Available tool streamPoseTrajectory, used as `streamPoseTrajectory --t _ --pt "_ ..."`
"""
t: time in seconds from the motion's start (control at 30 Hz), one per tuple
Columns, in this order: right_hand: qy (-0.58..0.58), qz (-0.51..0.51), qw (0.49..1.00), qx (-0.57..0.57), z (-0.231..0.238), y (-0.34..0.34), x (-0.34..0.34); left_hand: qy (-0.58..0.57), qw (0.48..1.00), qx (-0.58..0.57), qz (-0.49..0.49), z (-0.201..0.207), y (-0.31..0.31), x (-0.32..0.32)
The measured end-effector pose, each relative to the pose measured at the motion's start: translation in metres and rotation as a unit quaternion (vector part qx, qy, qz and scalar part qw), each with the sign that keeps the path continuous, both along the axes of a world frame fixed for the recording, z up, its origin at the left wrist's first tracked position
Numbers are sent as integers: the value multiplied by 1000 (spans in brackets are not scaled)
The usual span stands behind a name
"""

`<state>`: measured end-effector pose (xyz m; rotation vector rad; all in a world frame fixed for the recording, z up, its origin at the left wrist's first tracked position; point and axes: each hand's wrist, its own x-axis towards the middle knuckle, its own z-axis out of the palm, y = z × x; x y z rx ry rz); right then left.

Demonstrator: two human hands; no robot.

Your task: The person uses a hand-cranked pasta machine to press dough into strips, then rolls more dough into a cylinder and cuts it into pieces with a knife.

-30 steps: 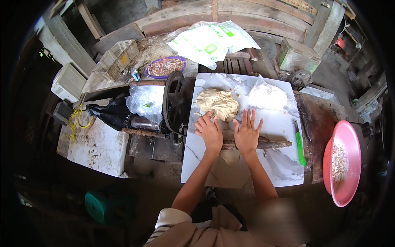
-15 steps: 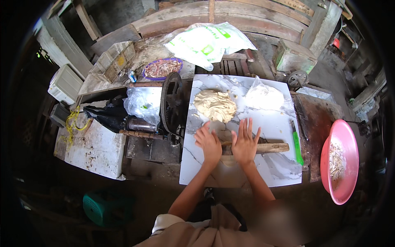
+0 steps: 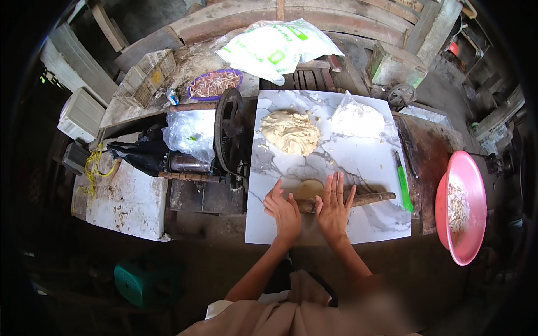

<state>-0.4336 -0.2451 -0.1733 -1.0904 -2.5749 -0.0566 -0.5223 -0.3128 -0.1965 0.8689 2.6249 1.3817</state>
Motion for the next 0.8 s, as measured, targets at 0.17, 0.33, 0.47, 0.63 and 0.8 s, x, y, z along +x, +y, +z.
streamPoseTrajectory --t 0.17,0.33,0.47,0.63,0.8 --pt "-9 -1 1000 22 1 23 -20 37 999 17 15 1 25 -17" --pt "40 -6 997 60 -1 71 -66 55 997 -3 47 16 73 -59" --pt "39 -22 997 56 -5 73 -67 77 996 -25 40 16 75 -59" --pt "-1 16 1000 18 -4 17 -25 37 999 -5 -24 -1 18 -26" --pt "-9 24 1000 3 -3 6 -19 54 993 -91 -54 -2 7 -20"
